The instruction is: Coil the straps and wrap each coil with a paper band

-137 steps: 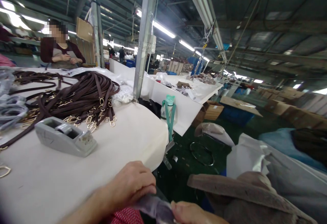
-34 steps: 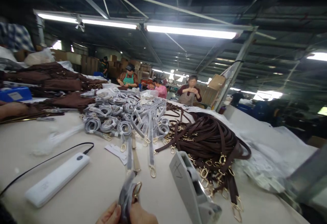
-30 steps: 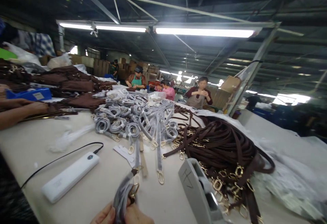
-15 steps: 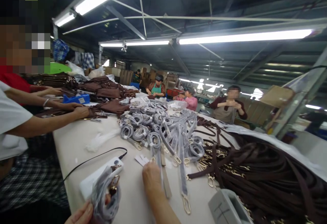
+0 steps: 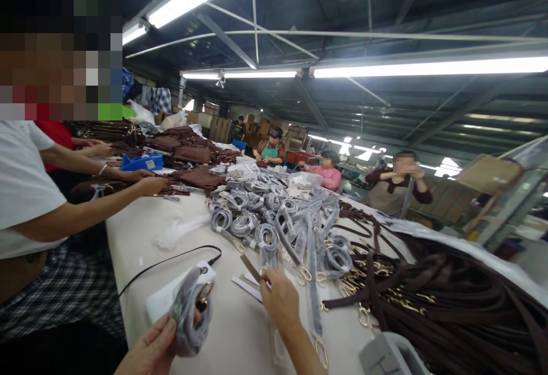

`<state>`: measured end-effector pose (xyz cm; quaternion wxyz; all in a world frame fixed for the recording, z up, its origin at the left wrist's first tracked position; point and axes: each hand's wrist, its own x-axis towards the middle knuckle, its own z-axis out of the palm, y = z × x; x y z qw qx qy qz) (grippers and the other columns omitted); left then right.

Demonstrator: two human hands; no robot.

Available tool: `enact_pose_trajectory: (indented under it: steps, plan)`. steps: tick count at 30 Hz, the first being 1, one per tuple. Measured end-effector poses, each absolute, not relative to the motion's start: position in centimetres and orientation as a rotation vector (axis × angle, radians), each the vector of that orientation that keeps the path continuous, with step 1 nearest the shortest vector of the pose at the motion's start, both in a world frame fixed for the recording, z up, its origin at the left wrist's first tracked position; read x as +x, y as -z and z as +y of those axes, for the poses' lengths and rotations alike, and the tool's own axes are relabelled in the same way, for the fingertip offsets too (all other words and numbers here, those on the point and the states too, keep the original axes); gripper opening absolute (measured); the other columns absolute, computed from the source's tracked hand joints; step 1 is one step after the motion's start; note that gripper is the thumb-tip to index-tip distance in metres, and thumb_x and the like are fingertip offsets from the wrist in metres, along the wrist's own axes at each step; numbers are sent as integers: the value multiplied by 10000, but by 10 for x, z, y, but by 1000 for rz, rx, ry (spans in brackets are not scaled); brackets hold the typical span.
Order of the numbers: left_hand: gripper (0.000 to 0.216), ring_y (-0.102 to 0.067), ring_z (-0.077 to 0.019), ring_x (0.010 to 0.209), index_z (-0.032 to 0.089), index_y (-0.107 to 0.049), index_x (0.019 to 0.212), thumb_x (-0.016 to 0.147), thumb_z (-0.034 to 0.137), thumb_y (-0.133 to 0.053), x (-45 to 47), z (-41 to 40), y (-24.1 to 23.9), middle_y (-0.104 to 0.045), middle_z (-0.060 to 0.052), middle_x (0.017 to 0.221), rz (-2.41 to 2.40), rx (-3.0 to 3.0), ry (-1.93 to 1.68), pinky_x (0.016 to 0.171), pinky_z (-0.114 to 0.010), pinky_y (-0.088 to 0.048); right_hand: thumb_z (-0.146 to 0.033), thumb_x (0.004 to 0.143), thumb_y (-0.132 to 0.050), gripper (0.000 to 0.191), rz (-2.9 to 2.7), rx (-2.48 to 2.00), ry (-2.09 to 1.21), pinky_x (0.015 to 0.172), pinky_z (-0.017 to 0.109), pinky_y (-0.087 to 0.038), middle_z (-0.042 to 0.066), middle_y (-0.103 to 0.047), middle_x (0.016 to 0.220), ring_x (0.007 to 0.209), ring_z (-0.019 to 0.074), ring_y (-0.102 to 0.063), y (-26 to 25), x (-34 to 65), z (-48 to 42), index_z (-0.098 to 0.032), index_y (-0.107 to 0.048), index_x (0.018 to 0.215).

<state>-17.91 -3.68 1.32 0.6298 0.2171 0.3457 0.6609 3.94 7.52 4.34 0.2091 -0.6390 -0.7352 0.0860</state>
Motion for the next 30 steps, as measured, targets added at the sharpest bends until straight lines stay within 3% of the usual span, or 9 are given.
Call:
enact_pose_trajectory:
  steps: [5,10,13,18,23,30]
  plan:
    - [449,-628,-272,1042,177,-790,960,696,541,-792,-169,-15,-37,-750,-106,1068,706,711,-1343,910,-335,-423,-358,892,-477,224,-1960,-1608,-721,556,240,-430,15,-663,683,623,154,-617,-66,65,35,-190,-543,759]
    - [506,-605,-251,985,178,-754,1078,745,559,-740,-148,-2,-48,-733,-119,1084,683,826,-1163,781,-298,-386,-461,803,-615,288,-1611,-1371,-1336,405,170,-330,-6,-670,705,422,70,-526,-75,99,-18,-187,-532,841]
    - [491,-593,-244,940,171,-768,1020,733,568,-746,-133,-2,-50,-732,-120,1051,673,861,-1095,781,-299,-370,-470,814,-618,303,-1565,-1411,-1250,373,164,-273,-27,-628,621,354,35,-405,-73,111,-37,-172,-565,805]
    - [485,-562,-214,842,151,-775,964,707,562,-772,-108,-8,-60,-730,-105,953,642,930,-969,753,-282,-343,-441,786,-595,283,-1540,-1513,-1039,352,169,-269,-25,-595,557,359,44,-361,-74,111,-49,-163,-590,733]
    - [480,-521,-205,795,125,-774,897,692,559,-780,-87,-16,-66,-696,-62,789,640,1041,-909,761,-289,-329,-419,777,-579,264,-1537,-1545,-1025,333,171,-248,-23,-605,525,326,46,-361,-73,107,-49,-166,-596,704]
    - [375,-463,-193,748,133,-736,851,807,494,-645,-69,-21,-64,-614,-19,729,702,1248,-851,764,-304,-314,-541,745,-633,385,-1346,-1463,-1161,327,180,-188,-30,-594,494,290,33,-327,-51,106,-47,-167,-563,688]
